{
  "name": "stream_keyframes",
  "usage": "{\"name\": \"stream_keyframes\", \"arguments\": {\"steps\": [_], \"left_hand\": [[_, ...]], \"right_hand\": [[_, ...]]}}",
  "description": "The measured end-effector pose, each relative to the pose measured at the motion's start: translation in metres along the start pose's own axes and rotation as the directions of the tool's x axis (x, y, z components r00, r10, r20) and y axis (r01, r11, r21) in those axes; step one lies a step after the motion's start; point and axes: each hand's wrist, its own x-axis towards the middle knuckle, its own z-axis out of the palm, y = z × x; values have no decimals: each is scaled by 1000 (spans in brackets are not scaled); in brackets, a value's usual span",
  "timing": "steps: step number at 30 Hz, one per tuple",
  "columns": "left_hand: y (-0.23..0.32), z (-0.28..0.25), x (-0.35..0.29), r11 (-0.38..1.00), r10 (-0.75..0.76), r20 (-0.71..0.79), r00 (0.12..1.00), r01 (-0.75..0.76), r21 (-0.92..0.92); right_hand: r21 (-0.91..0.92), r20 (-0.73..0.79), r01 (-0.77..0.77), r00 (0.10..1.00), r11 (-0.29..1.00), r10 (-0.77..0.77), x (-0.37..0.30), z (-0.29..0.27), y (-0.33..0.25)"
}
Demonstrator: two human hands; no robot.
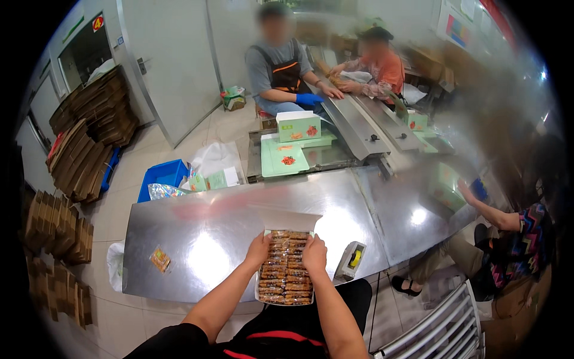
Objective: The person places trays of individually wrapped snacks into light green boxes, closes the lids, and moves the sealed boxes into a larger cardboard carton. The process repeats with multiple boxes on a metal worktable.
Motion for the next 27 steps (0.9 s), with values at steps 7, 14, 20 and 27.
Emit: {"name": "stream_keyframes", "arguments": {"steps": [7, 14, 20, 27], "left_hand": [[6, -1, 0, 1000, -25, 37, 999, 25, 6], [11, -13, -2, 978, 61, 109, 992, -81, 191], [25, 0, -10, 957, -28, -32, 999, 36, 287], [-41, 6, -70, 951, 34, -47, 998, -46, -305]], "right_hand": [[-202, 454, 3, 886, 979, 91, 43, -43, 17], [-450, 158, 93, 987, 888, -23, 12, -36, -20], [-532, 148, 62, 989, 845, 20, 3, -42, -32], [-344, 250, 9, 965, 939, 83, -42, -53, 8]]}}
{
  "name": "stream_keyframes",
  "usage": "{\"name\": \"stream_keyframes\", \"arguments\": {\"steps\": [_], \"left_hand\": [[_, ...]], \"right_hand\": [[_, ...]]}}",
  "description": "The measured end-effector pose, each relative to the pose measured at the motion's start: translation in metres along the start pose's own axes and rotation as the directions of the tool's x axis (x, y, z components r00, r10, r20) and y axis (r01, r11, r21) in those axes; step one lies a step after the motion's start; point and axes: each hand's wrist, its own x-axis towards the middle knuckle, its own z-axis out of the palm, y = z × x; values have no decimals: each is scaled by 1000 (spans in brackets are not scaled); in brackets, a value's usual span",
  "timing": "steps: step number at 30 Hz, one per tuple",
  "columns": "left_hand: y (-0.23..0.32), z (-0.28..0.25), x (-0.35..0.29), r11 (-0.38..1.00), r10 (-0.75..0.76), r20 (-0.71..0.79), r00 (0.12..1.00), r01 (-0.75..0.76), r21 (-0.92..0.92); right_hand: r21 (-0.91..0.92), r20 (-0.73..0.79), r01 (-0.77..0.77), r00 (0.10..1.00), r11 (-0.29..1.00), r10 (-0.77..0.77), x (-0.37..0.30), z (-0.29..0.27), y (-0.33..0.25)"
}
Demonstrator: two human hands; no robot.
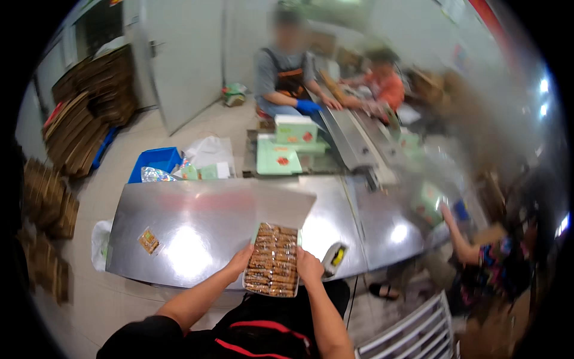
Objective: The person places trays of individually wrapped snacks into light green boxes, closes the lids, and moves the sealed boxes into a larger cardboard carton. The process repeats with multiple boxes on a metal worktable.
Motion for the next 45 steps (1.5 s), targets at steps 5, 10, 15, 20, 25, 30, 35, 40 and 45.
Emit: {"name": "stream_keyframes", "arguments": {"steps": [5, 10, 15, 20, 25, 30, 35, 40, 45], "left_hand": [[25, 11, -11, 882, -60, -88, 994, 94, 461], [30, 6, -7, 907, 56, -6, 998, -48, 418], [19, -1, -65, 948, -163, 111, 980, 187, -259], [-15, 10, -74, 959, -43, -112, 993, 72, 275], [5, 9, -86, 932, -45, -85, 995, 72, 356], [28, -7, -104, 993, -50, 115, 992, 62, -102], [-3, 0, -114, 905, -47, 38, 998, 26, 424], [4, 2, -120, 885, 14, 1, 1000, -13, 465], [-8, 0, -124, 902, 147, 47, 988, -153, 404]], "right_hand": [[-170, -201, 64, 975, 983, -98, 1, 12, -5], [-65, -131, -18, 991, 998, 9, -7, -2, -10], [240, -61, 8, 998, 971, 7, -48, 8, 22], [22, -159, -24, 987, 999, 27, -63, 10, 4], [62, -41, -81, 996, 995, 83, -68, 10, 7], [249, 35, -62, 998, 967, 55, -103, 0, 18], [32, -38, 33, 999, 999, -32, -110, 4, 14], [22, -116, 87, 990, 996, -84, -114, 10, 17], [55, -119, 63, 991, 997, -56, -119, 8, 19]]}}
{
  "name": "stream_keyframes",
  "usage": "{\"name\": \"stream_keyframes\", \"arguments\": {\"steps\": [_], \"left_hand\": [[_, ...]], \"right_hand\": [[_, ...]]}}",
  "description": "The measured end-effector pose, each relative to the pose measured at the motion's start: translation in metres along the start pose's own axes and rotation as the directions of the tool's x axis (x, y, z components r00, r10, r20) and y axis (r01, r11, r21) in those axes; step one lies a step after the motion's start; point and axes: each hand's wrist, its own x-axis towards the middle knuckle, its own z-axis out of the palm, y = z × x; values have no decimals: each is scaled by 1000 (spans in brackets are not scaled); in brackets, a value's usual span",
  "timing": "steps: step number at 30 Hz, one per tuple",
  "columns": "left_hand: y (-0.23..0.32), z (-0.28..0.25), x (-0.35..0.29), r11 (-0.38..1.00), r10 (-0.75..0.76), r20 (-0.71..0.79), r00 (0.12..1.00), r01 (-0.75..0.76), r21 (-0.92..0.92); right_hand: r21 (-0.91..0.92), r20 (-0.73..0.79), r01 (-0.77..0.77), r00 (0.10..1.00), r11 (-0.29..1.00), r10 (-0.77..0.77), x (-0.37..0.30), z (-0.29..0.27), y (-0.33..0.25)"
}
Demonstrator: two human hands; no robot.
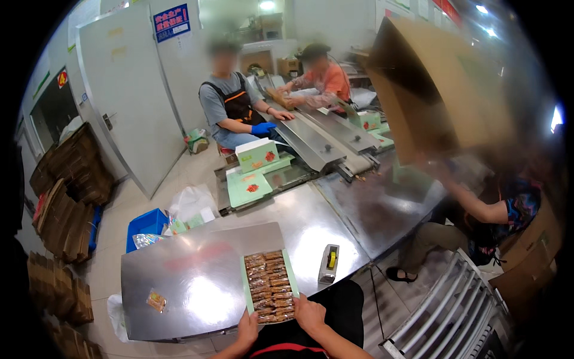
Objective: The person places trays of individually wrapped snacks into light green boxes, closes the lids, and moves the sealed boxes into a larger cardboard carton. The process repeats with multiple boxes on a metal worktable.
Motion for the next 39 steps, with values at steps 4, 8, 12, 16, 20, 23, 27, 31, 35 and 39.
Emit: {"name": "stream_keyframes", "arguments": {"steps": [4, 8, 12, 16, 20, 23, 27, 31, 35, 39], "left_hand": [[0, -8, 1, 972, -66, 124, 990, 91, -217], [1, -22, 24, 992, -82, 5, 997, 82, -98], [-2, -37, 105, 981, -52, -65, 997, 38, -191], [-16, -36, 187, 930, -84, -64, 994, 55, -364], [5, -28, 205, 916, -124, 148, 981, 171, -364], [-2, -17, 202, 967, -34, -13, 999, 30, -252], [6, -12, 205, 979, -44, 12, 999, 46, -200], [8, -12, 199, 870, 40, -59, 997, -64, -488], [-9, -8, 215, 756, -106, -15, 994, 71, -651], [23, -24, 215, 639, -121, 155, 980, 197, -743]], "right_hand": [[-29, 30, 39, 999, 999, -38, 7, 6, 5], [31, 128, 17, 992, 999, -20, 18, -10, 4], [252, -87, 6, 996, 968, 16, 81, -3, 21], [377, -95, 36, 995, 926, 0, 151, 8, -2], [429, -34, 72, 997, 900, -64, 188, 37, 4], [386, 72, -79, 996, 919, 56, 181, 30, -23], [328, -120, 43, 993, 944, -4, 185, 41, -11], [703, -144, 168, 985, 691, -93, 185, 48, -17], [862, 51, -36, 999, 505, -15, 193, 50, -9], [933, 26, -18, 1000, 360, -17, 200, 63, 5]]}}
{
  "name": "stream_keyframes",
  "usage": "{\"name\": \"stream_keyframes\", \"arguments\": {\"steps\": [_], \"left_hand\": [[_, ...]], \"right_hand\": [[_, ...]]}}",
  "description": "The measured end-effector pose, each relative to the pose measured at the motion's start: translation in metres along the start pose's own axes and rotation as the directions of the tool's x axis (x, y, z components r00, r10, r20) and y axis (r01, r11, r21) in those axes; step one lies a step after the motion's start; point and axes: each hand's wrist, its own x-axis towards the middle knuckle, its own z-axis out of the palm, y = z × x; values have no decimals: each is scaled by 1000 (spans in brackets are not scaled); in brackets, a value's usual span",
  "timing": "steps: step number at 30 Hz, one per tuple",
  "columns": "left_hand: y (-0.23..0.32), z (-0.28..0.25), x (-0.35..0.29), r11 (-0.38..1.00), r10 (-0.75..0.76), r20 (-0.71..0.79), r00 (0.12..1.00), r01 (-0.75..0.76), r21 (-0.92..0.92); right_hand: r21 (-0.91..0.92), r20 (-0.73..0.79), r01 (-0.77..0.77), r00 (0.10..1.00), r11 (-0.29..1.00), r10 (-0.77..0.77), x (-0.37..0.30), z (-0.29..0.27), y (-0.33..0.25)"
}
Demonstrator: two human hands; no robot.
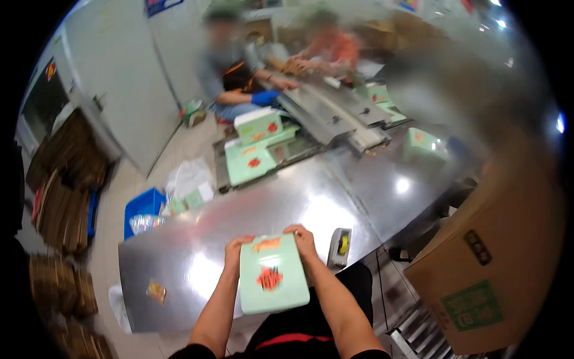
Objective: The person places trays of individually wrapped snacks into light green boxes, closes the lids, and moves the sealed boxes into a larger cardboard carton. The process repeats with multiple boxes on a metal worktable.
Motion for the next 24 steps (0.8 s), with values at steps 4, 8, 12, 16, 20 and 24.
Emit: {"name": "stream_keyframes", "arguments": {"steps": [4, 8, 12, 16, 20, 24], "left_hand": [[-2, -23, -2, 975, 27, 138, 990, 4, -223], [-3, -24, 4, 984, -50, 172, 984, 78, -161], [-6, -19, 7, 995, -67, 118, 991, 58, 75], [-17, -14, 2, 997, -74, 4, 997, 74, -12], [-19, -5, 2, 992, -13, -89, 996, 24, 121], [-25, -6, 3, 991, 54, -100, 994, -41, 124]], "right_hand": [[-7, -11, -150, 989, 989, 150, -2, 12, -25], [46, 55, -170, 984, 984, 167, -4, 0, -29], [-163, 23, -119, 992, 979, 124, -2, 0, -34], [-119, -68, -188, 981, 975, 181, -12, 6, -29], [-117, -128, -243, 965, 963, 228, -9, 6, -26], [-185, -159, -180, 976, 966, 151, -9, 12, -18]]}}
